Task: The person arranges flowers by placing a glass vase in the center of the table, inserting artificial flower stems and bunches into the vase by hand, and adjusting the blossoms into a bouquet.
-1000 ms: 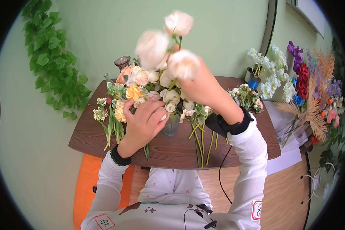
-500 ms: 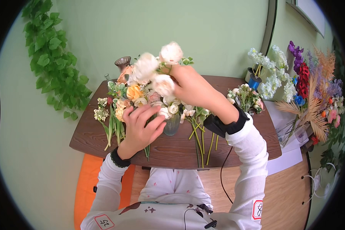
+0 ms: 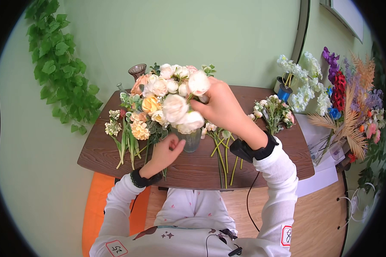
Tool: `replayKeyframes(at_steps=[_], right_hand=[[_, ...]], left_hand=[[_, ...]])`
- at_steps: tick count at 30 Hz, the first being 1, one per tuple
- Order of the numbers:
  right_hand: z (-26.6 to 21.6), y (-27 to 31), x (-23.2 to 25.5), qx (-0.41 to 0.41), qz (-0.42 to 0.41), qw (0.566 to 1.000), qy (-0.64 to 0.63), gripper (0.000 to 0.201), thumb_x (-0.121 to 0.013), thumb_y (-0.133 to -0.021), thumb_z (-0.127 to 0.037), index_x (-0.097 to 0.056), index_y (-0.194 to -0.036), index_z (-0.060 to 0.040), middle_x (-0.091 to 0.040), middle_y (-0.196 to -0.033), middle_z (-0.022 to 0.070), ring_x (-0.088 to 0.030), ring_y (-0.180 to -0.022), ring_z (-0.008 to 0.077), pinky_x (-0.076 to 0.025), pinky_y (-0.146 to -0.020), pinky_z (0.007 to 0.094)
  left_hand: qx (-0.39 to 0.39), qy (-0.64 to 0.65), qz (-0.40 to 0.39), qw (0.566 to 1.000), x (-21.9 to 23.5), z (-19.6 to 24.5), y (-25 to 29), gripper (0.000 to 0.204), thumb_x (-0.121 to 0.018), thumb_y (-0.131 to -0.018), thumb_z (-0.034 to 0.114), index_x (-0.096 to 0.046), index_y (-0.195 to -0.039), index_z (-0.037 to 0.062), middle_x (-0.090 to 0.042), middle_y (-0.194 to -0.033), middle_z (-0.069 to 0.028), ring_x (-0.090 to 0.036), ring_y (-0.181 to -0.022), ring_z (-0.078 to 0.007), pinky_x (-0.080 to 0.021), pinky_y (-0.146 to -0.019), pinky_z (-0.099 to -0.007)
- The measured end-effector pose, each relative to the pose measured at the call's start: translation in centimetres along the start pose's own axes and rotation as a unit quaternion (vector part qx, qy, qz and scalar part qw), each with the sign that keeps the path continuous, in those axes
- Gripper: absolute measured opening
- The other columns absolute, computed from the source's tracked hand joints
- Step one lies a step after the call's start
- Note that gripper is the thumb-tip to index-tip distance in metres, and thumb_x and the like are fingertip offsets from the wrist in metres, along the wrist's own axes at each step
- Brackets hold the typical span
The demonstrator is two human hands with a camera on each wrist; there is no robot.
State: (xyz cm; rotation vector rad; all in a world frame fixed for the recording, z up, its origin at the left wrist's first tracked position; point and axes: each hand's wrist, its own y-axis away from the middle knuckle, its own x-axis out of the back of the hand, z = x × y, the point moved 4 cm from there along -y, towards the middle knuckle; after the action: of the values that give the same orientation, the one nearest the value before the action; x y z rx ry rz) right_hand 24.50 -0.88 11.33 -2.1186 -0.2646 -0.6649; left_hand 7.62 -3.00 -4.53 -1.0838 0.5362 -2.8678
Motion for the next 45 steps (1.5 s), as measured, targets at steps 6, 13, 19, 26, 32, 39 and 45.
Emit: replayKeyframes(at_steps=[6,13,19,26,32,39,45], right_hand=[[-1.4,-0.2,0.1,0.001,-0.031,0.997,0.069,0.022,-0.063,-0.070,-0.008,-0.060,-0.091,-0.0029,-0.059,-0.093,0.0141,-0.052,-0.089,0.0331,-0.043,-0.077,0.0398],[-2.5,1.0,1.1,-0.007,0.039,0.999,-0.033,0.048,-0.053,-0.072,-0.006,-0.045,-0.119,-0.0024,-0.050,-0.112,0.0162,-0.050,-0.101,0.0309,-0.038,-0.090,0.0387],[-6.2,1.1,0.3,0.209,0.008,0.961,0.182,0.054,-0.064,-0.068,-0.015,-0.050,-0.120,-0.0137,-0.048,-0.116,0.0127,-0.046,-0.105,0.0315,-0.037,-0.086,0.0423],[-5.5,0.4,-2.5,0.216,-0.006,0.936,0.279,0.041,-0.070,-0.066,-0.024,-0.057,-0.104,-0.0161,-0.050,-0.111,0.0078,-0.046,-0.104,0.0285,-0.037,-0.082,0.0417],[-3.7,0.6,-1.7,0.202,0.029,0.948,0.245,0.021,-0.065,-0.070,-0.013,-0.056,-0.089,-0.0102,-0.057,-0.095,0.0033,-0.054,-0.090,0.0218,-0.039,-0.080,0.0354],[-2.8,1.5,0.0,0.159,0.039,0.968,0.189,0.017,-0.061,-0.073,-0.011,-0.055,-0.089,-0.0081,-0.058,-0.090,0.0047,-0.055,-0.087,0.0221,-0.038,-0.081,0.0361],[-2.6,1.9,0.3,0.162,0.059,0.973,0.157,0.022,-0.059,-0.076,-0.014,-0.057,-0.098,-0.0073,-0.057,-0.101,0.0089,-0.053,-0.095,0.0247,-0.036,-0.085,0.0365]], left_hand=[[-0.046,0.132,0.043,0.989,-1.6,-3.1,-2.6,0.050,-0.065,-0.080,0.030,-0.049,-0.116,-0.0003,-0.056,-0.111,-0.0101,-0.054,-0.101,-0.0207,-0.041,-0.087,-0.0318],[-0.164,0.186,0.090,0.965,-6.1,-5.8,-6.3,0.042,-0.063,-0.081,0.023,-0.049,-0.114,0.0017,-0.055,-0.110,-0.0084,-0.053,-0.099,-0.0153,-0.041,-0.085,-0.0286],[-0.144,0.190,0.078,0.968,-6.4,-5.9,-7.9,0.042,-0.063,-0.081,0.023,-0.049,-0.114,0.0017,-0.055,-0.110,-0.0083,-0.053,-0.098,-0.0153,-0.041,-0.085,-0.0285],[-0.127,0.185,0.070,0.972,-5.9,-6.2,-7.5,0.041,-0.063,-0.081,0.023,-0.049,-0.114,0.0017,-0.055,-0.110,-0.0082,-0.053,-0.098,-0.0152,-0.042,-0.084,-0.0284],[-0.117,0.184,0.069,0.973,-4.2,-8.0,-6.3,0.040,-0.063,-0.082,0.022,-0.049,-0.113,0.0017,-0.055,-0.110,-0.0081,-0.053,-0.098,-0.0152,-0.042,-0.084,-0.0283],[-0.103,0.188,0.060,0.975,-4.9,-7.7,-7.3,0.040,-0.062,-0.082,0.022,-0.049,-0.113,0.0018,-0.055,-0.109,-0.0080,-0.053,-0.098,-0.0152,-0.042,-0.084,-0.0282],[-0.090,0.187,0.052,0.977,-5.1,-7.7,-7.7,0.039,-0.062,-0.082,0.022,-0.049,-0.113,0.0018,-0.056,-0.109,-0.0079,-0.053,-0.098,-0.0152,-0.042,-0.084,-0.0281]])
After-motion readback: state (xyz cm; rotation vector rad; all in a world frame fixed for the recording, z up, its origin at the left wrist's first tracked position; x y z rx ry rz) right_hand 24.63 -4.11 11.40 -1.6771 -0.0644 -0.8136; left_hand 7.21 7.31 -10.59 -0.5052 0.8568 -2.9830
